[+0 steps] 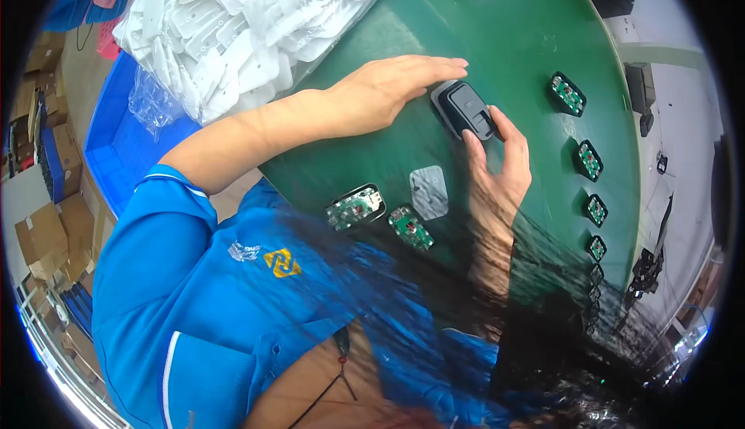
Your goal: The person assembles small electronic devices by inserting circuit boards into white plastic casings. They pick up a casing, place a green circuit board inside, and then attach a black plastic cover to complete the unit. The finished devices are placed on the green table.
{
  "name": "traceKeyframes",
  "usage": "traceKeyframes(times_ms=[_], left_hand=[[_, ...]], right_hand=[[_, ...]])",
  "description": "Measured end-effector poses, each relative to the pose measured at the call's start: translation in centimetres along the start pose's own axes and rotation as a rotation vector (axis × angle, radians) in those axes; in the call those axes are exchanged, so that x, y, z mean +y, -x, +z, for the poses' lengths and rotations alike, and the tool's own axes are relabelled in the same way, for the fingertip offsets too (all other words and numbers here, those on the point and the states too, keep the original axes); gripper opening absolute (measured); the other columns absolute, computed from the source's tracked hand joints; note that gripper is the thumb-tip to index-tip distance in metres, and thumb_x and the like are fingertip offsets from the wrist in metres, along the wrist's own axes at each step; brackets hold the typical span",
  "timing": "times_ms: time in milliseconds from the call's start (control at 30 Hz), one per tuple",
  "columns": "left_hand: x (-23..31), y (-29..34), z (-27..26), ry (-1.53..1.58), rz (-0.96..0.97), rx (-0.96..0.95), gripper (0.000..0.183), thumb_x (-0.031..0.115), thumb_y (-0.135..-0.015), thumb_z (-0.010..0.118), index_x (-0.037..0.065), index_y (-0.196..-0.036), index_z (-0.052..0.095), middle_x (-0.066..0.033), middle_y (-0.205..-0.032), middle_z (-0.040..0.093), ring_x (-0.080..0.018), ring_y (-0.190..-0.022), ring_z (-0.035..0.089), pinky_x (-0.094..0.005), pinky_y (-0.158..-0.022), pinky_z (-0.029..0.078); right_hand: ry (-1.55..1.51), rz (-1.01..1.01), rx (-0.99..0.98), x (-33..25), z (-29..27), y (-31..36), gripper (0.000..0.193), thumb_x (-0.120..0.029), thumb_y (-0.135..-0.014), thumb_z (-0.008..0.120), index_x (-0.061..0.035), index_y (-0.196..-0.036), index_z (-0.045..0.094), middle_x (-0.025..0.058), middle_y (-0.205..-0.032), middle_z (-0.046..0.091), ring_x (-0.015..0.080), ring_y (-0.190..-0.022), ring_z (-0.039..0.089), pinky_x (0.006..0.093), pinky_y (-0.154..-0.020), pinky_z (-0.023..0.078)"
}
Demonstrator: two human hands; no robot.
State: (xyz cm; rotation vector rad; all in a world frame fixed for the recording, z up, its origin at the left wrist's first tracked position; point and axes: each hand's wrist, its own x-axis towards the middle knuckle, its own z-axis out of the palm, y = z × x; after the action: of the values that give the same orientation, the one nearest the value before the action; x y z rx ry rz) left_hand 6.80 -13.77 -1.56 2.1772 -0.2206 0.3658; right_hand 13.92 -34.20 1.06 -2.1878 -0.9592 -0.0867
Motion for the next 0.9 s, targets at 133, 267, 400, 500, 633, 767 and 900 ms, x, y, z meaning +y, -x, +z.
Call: traceKeyframes(times_ms=[133, 267, 400, 500, 633, 767, 900], left_hand=[[-0.4, 0.1, -0.1, -0.044, 0.043, -0.016, 0.05, -0.009, -0.082, 0.046, 0.007, -0.129, 0.05, -0.0101, -0.135, 0.049, -0.0288, -0.122, 0.05, -0.0376, -0.104, 0.04], [-0.8, 0.0, 0.0, -0.007, 0.107, -0.027, 0.055, -0.014, -0.076, 0.047, 0.006, -0.127, 0.053, -0.0093, -0.134, 0.052, -0.0272, -0.125, 0.047, -0.0384, -0.105, 0.038], [-0.7, 0.3, -0.2, -0.233, 0.14, -0.096, 0.053, -0.007, -0.078, 0.049, 0.009, -0.129, 0.051, -0.0061, -0.138, 0.048, -0.0248, -0.128, 0.045, -0.0383, -0.104, 0.039], [-1.0, 0.4, -0.1, -0.432, 0.275, -0.1, 0.046, 0.01, -0.084, 0.05, 0.009, -0.129, 0.051, -0.0058, -0.137, 0.049, -0.024, -0.125, 0.048, -0.0378, -0.101, 0.042], [-0.7, 0.1, 0.0, -0.554, 0.334, -0.084, 0.048, 0.013, -0.078, 0.061, 0.003, -0.124, 0.053, -0.0107, -0.129, 0.054, -0.0253, -0.117, 0.054, -0.037, -0.095, 0.047], [-0.1, -1.0, 1.8, -0.56, 0.38, 0.037, 0.048, 0.014, -0.071, 0.07, -0.003, -0.113, 0.055, -0.015, -0.114, 0.059, -0.029, -0.102, 0.059, -0.0348, -0.084, 0.053], [-0.2, -2.5, 1.6, -0.463, 0.349, 0.007, 0.04, 0.017, -0.076, 0.068, -0.002, -0.109, 0.055, -0.013, -0.105, 0.06, -0.0291, -0.095, 0.059, -0.036, -0.079, 0.053]], right_hand=[[0.021, 0.003, 0.004, -0.1, 1.0, -0.2, 0.038, -0.011, -0.077, 0.073, -0.0011, -0.112, 0.06, 0.0131, -0.107, 0.064, 0.028, -0.096, 0.061, 0.0364, -0.083, 0.049], [0.164, -0.103, -0.013, 1.2, 2.1, 0.1, 0.04, -0.01, -0.078, 0.072, -0.0018, -0.115, 0.058, 0.0133, -0.108, 0.062, 0.0283, -0.097, 0.06, 0.037, -0.083, 0.049], [0.139, -0.125, -0.032, 0.6, 1.9, 0.1, 0.045, -0.011, -0.078, 0.071, -0.0022, -0.119, 0.055, 0.0133, -0.109, 0.061, 0.0298, -0.095, 0.058, 0.0381, -0.081, 0.049], [0.33, -0.238, -0.041, 0.8, 1.6, 0.5, 0.047, -0.011, -0.077, 0.071, -0.0025, -0.12, 0.054, 0.0126, -0.107, 0.06, 0.0306, -0.091, 0.058, 0.0384, -0.078, 0.049], [0.169, -0.246, -0.02, 1.4, 1.4, -0.5, 0.042, -0.011, -0.075, 0.073, -0.0042, -0.114, 0.058, 0.0112, -0.101, 0.061, 0.029, -0.088, 0.058, 0.0377, -0.076, 0.049], [0.013, -0.121, -0.025, 1.4, 0.4, -0.9, 0.038, -0.014, -0.074, 0.075, -0.0041, -0.108, 0.061, 0.0111, -0.097, 0.062, 0.0279, -0.087, 0.058, 0.0371, -0.077, 0.048], [-0.182, 0.128, -0.118, 1.9, -0.8, -1.9, 0.033, -0.018, -0.081, 0.07, -0.0045, -0.11, 0.063, 0.0092, -0.096, 0.064, 0.0199, -0.085, 0.061, 0.0315, -0.079, 0.049]])
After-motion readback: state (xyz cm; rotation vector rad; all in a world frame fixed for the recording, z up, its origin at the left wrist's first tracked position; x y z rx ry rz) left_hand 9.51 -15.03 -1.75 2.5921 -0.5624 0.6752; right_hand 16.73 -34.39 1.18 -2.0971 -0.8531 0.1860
